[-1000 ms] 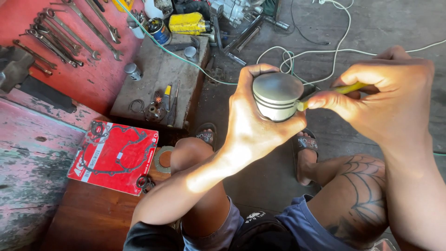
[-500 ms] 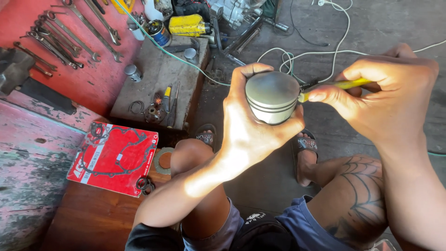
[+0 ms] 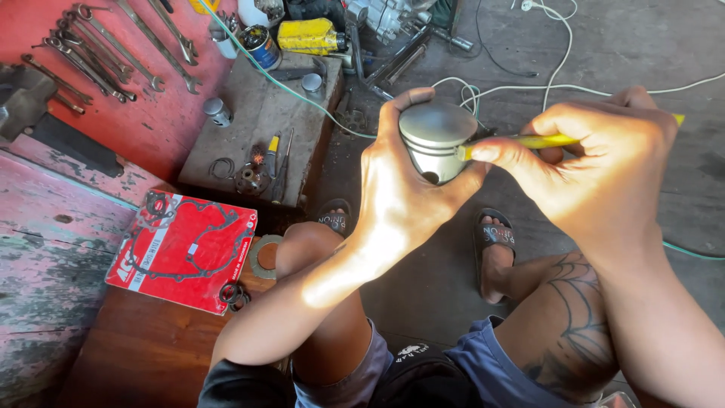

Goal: Cleaning carbon deposits from a motorcycle piston using a small brush and cleaning solution

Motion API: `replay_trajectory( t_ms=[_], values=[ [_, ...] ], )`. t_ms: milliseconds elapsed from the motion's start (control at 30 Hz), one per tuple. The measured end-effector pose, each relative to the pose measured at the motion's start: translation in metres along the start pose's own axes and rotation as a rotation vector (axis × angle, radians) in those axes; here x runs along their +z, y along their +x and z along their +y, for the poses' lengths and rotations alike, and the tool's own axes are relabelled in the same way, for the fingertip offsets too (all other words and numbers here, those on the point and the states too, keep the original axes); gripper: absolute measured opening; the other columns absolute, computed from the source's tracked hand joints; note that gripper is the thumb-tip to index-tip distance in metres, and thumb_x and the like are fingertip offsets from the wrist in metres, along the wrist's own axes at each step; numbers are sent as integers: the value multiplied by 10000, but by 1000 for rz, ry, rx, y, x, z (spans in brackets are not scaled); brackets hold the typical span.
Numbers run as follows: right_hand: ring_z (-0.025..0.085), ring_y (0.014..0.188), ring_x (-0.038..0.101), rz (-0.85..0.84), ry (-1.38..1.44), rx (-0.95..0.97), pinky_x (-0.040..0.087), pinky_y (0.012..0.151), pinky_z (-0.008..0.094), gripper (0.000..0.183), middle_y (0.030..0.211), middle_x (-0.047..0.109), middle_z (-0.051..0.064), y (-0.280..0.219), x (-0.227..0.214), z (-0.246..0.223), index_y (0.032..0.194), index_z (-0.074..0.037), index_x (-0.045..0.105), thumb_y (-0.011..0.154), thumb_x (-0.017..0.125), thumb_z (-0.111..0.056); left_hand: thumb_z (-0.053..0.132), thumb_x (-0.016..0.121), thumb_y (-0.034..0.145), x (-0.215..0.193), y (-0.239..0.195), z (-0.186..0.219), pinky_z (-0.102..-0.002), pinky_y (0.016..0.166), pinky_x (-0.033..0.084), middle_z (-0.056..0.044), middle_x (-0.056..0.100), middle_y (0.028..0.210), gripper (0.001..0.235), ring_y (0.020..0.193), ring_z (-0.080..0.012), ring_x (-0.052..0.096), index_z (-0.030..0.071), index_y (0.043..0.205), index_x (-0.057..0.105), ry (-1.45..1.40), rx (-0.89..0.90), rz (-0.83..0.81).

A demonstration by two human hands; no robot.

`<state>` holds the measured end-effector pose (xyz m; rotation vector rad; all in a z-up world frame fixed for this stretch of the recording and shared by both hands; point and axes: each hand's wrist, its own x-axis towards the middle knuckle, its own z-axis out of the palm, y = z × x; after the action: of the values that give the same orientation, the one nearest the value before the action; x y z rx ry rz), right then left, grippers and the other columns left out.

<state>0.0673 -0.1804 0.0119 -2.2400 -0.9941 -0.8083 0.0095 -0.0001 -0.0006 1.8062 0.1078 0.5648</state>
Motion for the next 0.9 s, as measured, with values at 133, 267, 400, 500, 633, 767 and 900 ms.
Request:
replay_trajectory(
  t_ms=[133, 267, 400, 500, 633, 767, 900],
  values=[
    [108, 601, 332, -29, 123, 72, 289, 631, 304, 477, 584, 487, 37, 5, -7, 8, 739, 10, 635, 995, 991, -176, 211, 756, 820, -10, -2, -4, -300, 1079, 510, -53, 707, 1282, 833, 1140, -162, 694, -22, 1484, 311, -294, 137, -286],
    [147, 652, 235, -66, 113, 130, 299, 700, 318, 575, 582, 304, 31, 0, -10, 31, 688, -3, 535, 927, 962, -304, 253, 749, 898, -13, 6, -18, -314, 1192, 446, -63, 680, 1310, 791, 1254, -159, 626, 1, 1533, 350, -351, 225, -403],
    [93, 614, 407, -112, 178, 221, 270, 566, 257, 292, 611, 552, 68, -1, -14, 29, 880, 9, 761, 980, 903, -226, 169, 897, 738, -4, 4, -18, -285, 978, 592, -61, 753, 1188, 660, 1032, -99, 681, 59, 1327, 621, -656, -6, -423],
    [102, 615, 434, -126, 190, 216, 280, 563, 254, 312, 628, 568, 77, 0, -15, 28, 883, 18, 758, 975, 877, -256, 180, 874, 742, 3, 1, -19, -263, 799, 595, -17, 741, 1004, 526, 873, -78, 661, 63, 1222, 695, -617, -42, -424],
    [110, 621, 458, -134, 168, 207, 299, 579, 266, 339, 624, 581, 76, -1, -15, 26, 855, 14, 751, 942, 889, -282, 153, 827, 780, 5, -5, -14, -266, 943, 585, -33, 751, 1123, 479, 1008, -115, 723, 79, 1216, 645, -461, 68, -306],
    [109, 624, 455, -115, 213, 187, 297, 552, 259, 332, 690, 633, 114, 0, -14, 22, 862, 57, 740, 947, 898, -222, 178, 812, 736, 3, -7, 1, -259, 855, 599, -29, 769, 1060, 546, 911, -102, 729, 59, 1219, 586, -345, 33, -235],
    [105, 617, 389, -115, 212, 128, 259, 555, 275, 409, 648, 546, 89, 1, -10, 23, 758, 57, 652, 942, 896, -213, 234, 788, 706, 0, -6, 6, -237, 788, 581, -4, 769, 964, 580, 823, -75, 706, 73, 1218, 569, -189, 3, -175]
  ],
)
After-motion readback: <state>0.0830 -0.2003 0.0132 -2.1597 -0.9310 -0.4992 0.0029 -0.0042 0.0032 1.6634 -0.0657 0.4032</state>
